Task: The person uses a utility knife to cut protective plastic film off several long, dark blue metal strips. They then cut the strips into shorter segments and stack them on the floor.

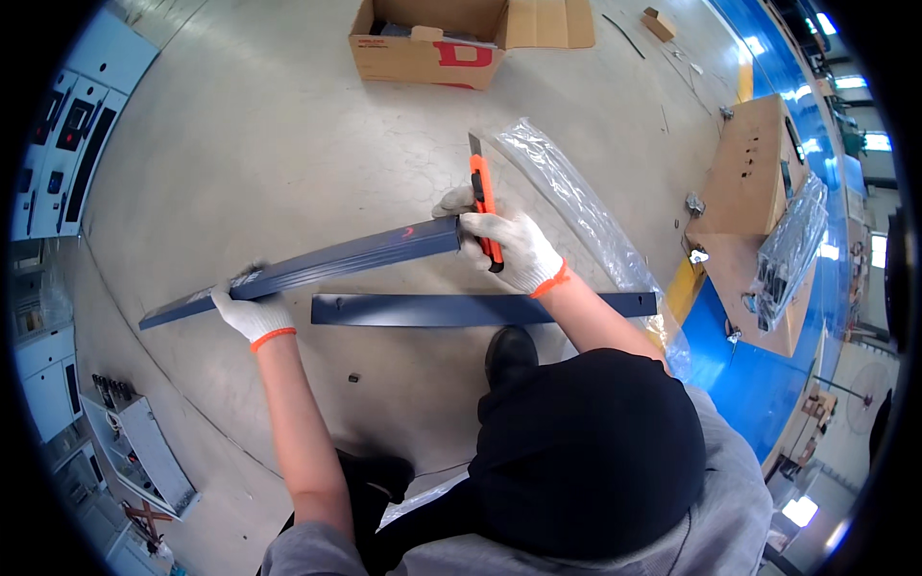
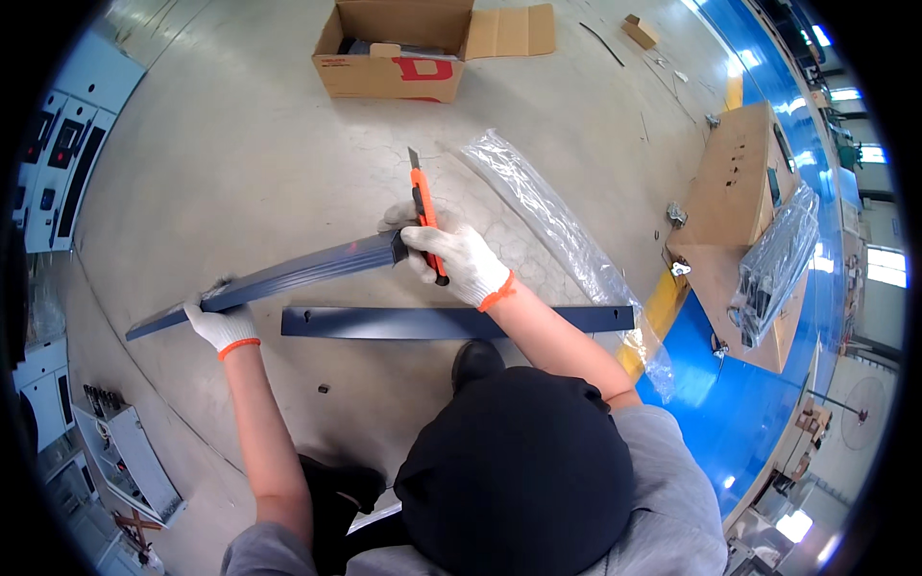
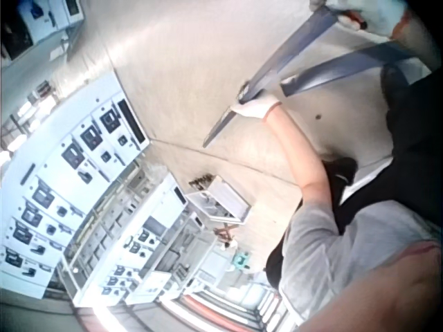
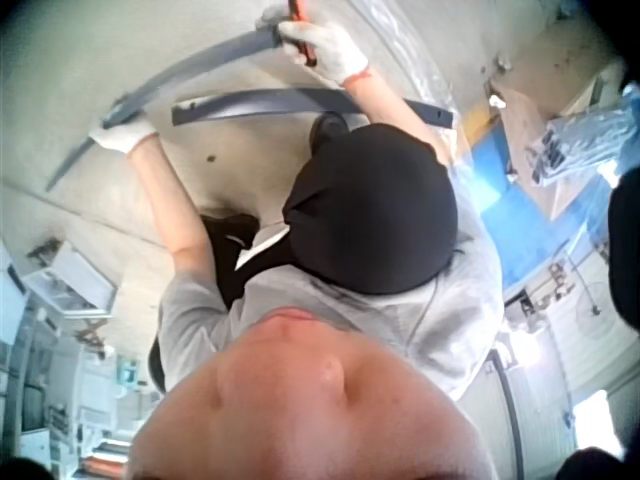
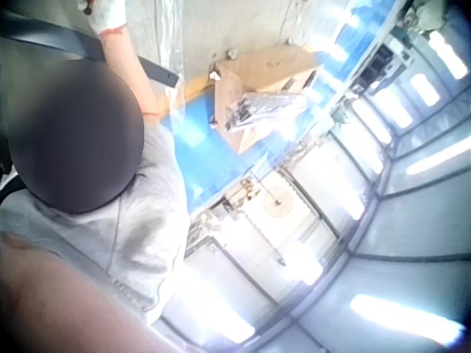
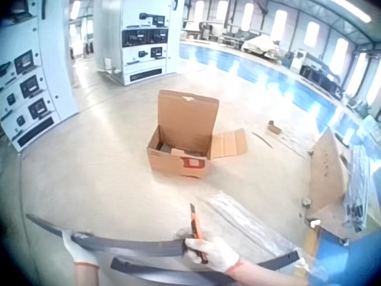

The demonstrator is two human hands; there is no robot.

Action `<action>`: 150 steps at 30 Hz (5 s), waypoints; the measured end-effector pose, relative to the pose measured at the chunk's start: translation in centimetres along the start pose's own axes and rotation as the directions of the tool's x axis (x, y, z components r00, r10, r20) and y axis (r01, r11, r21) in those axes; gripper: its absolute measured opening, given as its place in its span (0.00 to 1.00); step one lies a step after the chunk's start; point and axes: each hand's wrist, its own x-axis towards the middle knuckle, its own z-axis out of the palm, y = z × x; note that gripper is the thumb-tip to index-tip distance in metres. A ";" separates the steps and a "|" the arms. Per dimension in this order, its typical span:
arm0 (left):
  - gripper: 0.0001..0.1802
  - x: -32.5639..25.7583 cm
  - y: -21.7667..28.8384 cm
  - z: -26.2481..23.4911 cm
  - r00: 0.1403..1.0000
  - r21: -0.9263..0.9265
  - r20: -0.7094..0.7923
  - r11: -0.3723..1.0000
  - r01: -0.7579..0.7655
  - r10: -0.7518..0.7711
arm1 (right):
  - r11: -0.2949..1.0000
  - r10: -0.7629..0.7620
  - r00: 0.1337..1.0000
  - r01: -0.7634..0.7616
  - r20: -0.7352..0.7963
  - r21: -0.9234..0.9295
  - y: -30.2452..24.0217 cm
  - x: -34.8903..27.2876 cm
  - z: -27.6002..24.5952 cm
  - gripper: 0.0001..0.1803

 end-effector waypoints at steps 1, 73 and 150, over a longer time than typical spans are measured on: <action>0.16 0.1 -0.6 -0.4 0.999 0.021 -0.035 1.000 0.008 -0.007 | 1.000 0.022 1.000 -0.022 0.014 0.002 0.4 0.0 -0.5 0.20; 0.29 -13.2 -4.8 6.4 0.179 0.411 0.586 0.099 -0.906 -0.790 | -0.302 -0.208 0.898 -0.436 -0.387 -0.848 -6.9 -0.2 -13.7 0.37; 0.24 -17.0 -4.6 5.6 0.085 0.024 0.898 -0.145 -0.989 -0.433 | -0.129 0.200 0.978 0.094 0.067 -0.987 -9.0 -7.7 -1.3 0.35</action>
